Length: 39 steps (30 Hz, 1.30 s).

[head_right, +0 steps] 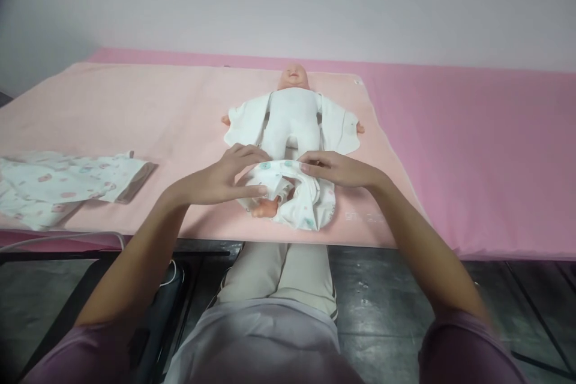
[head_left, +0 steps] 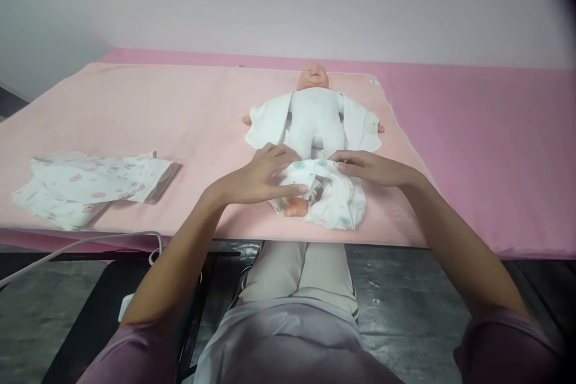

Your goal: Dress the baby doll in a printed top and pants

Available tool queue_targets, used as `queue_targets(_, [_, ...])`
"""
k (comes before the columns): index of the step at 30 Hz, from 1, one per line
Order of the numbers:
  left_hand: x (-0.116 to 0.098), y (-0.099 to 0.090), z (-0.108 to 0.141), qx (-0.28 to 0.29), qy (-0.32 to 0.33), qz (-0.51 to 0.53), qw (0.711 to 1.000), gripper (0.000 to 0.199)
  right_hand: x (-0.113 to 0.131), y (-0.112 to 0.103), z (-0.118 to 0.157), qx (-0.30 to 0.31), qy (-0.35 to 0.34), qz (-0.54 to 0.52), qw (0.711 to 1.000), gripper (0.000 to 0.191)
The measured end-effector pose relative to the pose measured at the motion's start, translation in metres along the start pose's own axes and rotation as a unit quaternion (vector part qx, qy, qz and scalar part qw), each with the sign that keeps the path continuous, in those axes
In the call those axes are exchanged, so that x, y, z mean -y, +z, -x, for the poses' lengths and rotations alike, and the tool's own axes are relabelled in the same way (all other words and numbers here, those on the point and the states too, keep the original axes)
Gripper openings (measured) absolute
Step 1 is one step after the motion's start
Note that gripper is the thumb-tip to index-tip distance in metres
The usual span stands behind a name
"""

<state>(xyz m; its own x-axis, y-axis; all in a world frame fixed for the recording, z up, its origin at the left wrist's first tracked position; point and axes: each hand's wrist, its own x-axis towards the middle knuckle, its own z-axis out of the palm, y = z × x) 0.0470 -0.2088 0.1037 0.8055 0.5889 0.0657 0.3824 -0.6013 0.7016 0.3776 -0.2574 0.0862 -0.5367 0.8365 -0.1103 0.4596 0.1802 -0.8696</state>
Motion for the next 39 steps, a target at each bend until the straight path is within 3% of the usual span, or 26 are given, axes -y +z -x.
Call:
queue_targets(2, [-0.007, -0.006, -0.032, 0.056, 0.032, 0.002, 0.998, 0.042, 0.001, -0.002, -0.002, 0.018, 0.003, 0.032, 0.999, 0.043])
queue_targets(5, [-0.006, -0.01, -0.078, 0.151, 0.058, 0.109, 0.981, 0.037, 0.001, -0.003, -0.005, 0.051, -0.02, 0.013, 0.998, 0.04])
queue_targets(9, [0.007, -0.006, -0.109, 0.201, 0.032, 0.207, 0.957, 0.043, -0.004, -0.007, -0.004, 0.074, -0.022, -0.095, 0.992, 0.048])
queue_targets(12, [0.015, 0.001, -0.11, 0.202, -0.011, 0.216, 0.955, 0.038, -0.014, -0.008, -0.001, 0.039, -0.003, -0.162, 0.986, 0.05])
queue_targets(15, [0.019, 0.006, -0.106, 0.166, -0.046, 0.234, 0.957, 0.041, -0.026, -0.003, 0.001, -0.008, -0.006, -0.225, 0.974, 0.05])
queue_targets(18, [0.02, 0.009, -0.103, 0.178, -0.054, 0.259, 0.948, 0.041, -0.036, 0.001, 0.003, -0.011, -0.003, -0.279, 0.96, 0.058])
queue_targets(21, [0.025, 0.011, -0.1, 0.21, -0.07, 0.282, 0.933, 0.04, -0.041, 0.001, 0.006, 0.018, -0.001, -0.28, 0.96, 0.059])
queue_targets(26, [0.04, 0.016, -0.094, 0.163, -0.055, 0.334, 0.927, 0.047, -0.041, -0.007, 0.009, 0.061, -0.01, -0.218, 0.974, 0.052])
queue_targets(31, [0.043, 0.025, -0.092, 0.138, -0.072, 0.317, 0.936, 0.053, -0.042, 0.002, 0.008, -0.01, -0.045, -0.251, 0.967, 0.054])
queue_targets(35, [0.044, 0.023, -0.092, 0.174, -0.048, 0.337, 0.924, 0.06, -0.039, 0.011, 0.01, -0.1, -0.047, -0.294, 0.95, 0.059])
queue_targets(39, [0.042, 0.015, -0.091, 0.241, -0.005, 0.323, 0.915, 0.052, -0.034, 0.011, 0.012, -0.095, -0.02, -0.246, 0.964, 0.054])
